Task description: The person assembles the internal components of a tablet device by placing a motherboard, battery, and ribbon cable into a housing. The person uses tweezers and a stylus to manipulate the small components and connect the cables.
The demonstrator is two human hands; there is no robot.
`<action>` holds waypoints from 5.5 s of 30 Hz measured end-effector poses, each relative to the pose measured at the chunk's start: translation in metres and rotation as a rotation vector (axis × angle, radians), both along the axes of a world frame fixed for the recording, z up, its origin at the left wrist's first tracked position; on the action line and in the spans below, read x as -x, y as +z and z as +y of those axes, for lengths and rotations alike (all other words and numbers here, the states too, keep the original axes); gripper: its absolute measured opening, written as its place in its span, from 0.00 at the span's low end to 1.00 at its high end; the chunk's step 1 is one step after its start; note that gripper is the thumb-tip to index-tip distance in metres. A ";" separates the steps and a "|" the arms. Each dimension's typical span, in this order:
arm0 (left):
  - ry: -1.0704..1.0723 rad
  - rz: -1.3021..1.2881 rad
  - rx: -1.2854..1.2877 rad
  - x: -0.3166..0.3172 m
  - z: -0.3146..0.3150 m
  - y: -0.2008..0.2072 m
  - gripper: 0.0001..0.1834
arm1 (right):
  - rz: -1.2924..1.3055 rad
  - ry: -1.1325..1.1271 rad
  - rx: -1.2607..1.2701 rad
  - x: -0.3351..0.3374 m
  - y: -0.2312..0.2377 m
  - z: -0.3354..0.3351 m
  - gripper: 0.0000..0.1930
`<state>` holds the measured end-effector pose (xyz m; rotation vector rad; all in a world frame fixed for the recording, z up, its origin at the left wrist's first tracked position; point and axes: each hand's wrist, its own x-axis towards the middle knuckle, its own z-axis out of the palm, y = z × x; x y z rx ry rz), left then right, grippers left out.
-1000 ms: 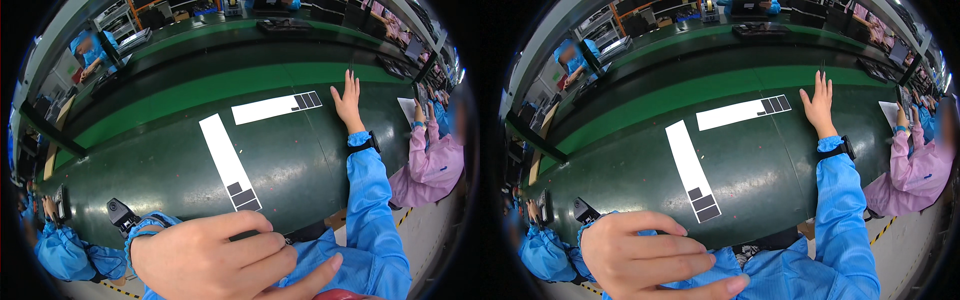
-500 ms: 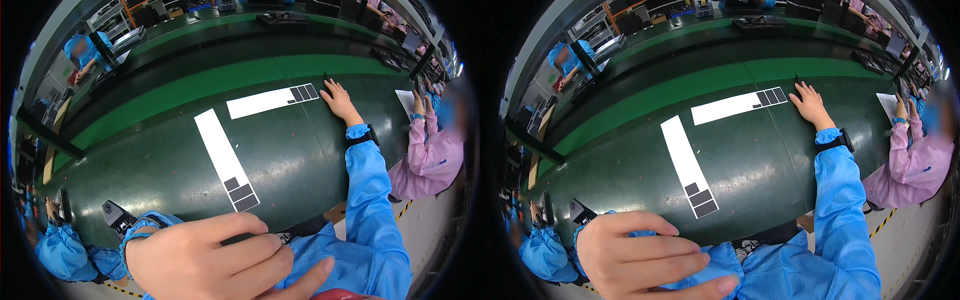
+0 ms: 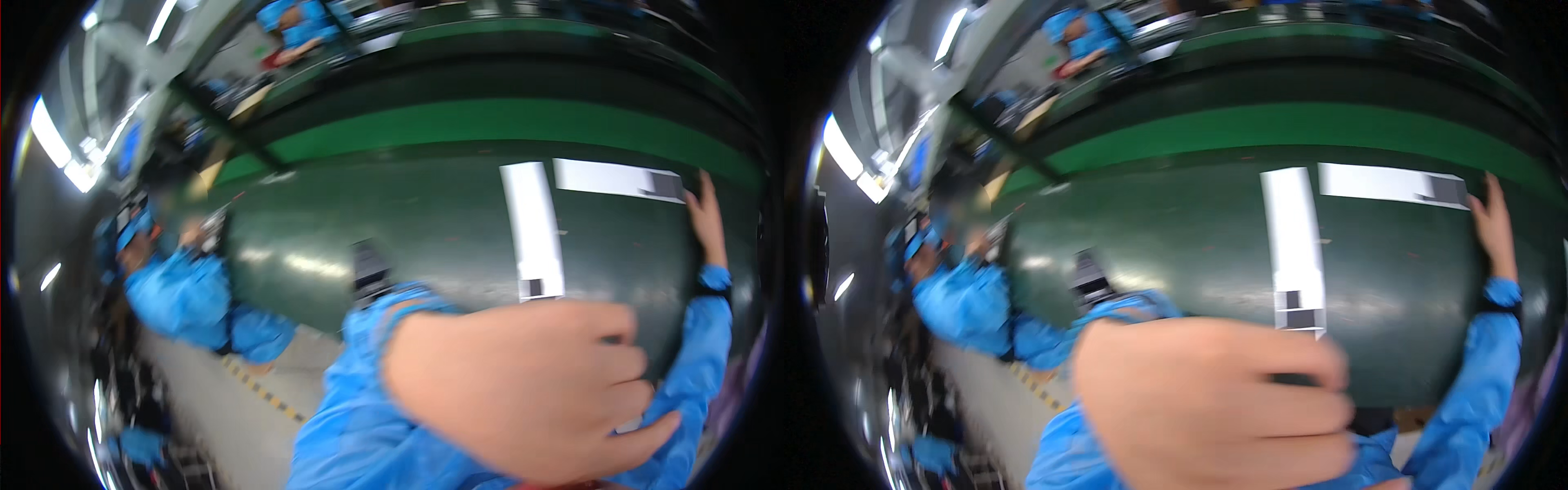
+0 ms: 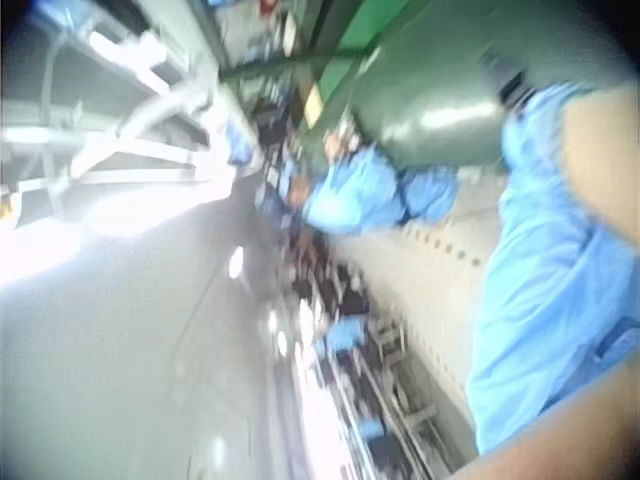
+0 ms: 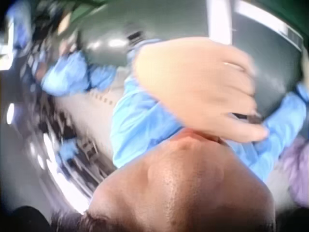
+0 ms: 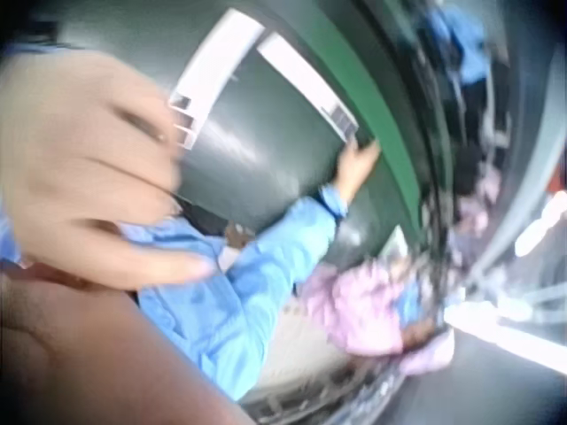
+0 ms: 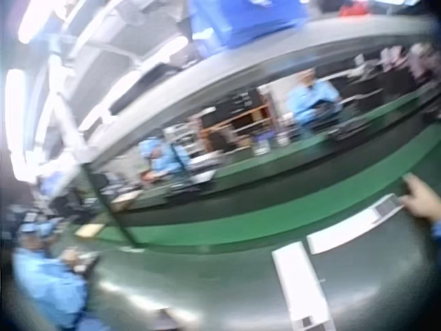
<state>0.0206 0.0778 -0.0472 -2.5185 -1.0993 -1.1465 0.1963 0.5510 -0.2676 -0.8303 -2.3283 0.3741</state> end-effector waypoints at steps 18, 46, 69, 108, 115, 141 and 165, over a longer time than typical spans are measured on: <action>-0.023 0.124 0.083 0.005 -0.009 0.004 0.18 | 0.134 -0.048 0.287 -0.013 -0.027 0.068 0.15; 0.006 0.180 0.186 0.021 0.011 0.034 0.14 | -0.078 -0.011 -0.137 0.101 0.017 0.038 0.17; 0.095 -0.101 -0.045 -0.007 0.009 -0.008 0.15 | 0.385 0.086 0.377 -0.005 0.028 -0.019 0.07; -0.115 0.254 0.352 0.031 -0.030 0.075 0.22 | -0.148 0.161 0.072 -0.016 0.053 -0.050 0.30; -0.129 0.226 0.342 0.030 -0.030 0.071 0.20 | 0.256 -0.023 0.162 -0.008 0.047 -0.043 0.13; -0.076 0.088 0.110 0.023 -0.031 0.026 0.26 | 0.753 -0.177 -0.032 -0.026 0.016 0.016 0.13; -0.163 0.097 0.178 0.023 -0.018 0.023 0.21 | 0.295 -0.080 0.110 -0.039 -0.049 0.083 0.08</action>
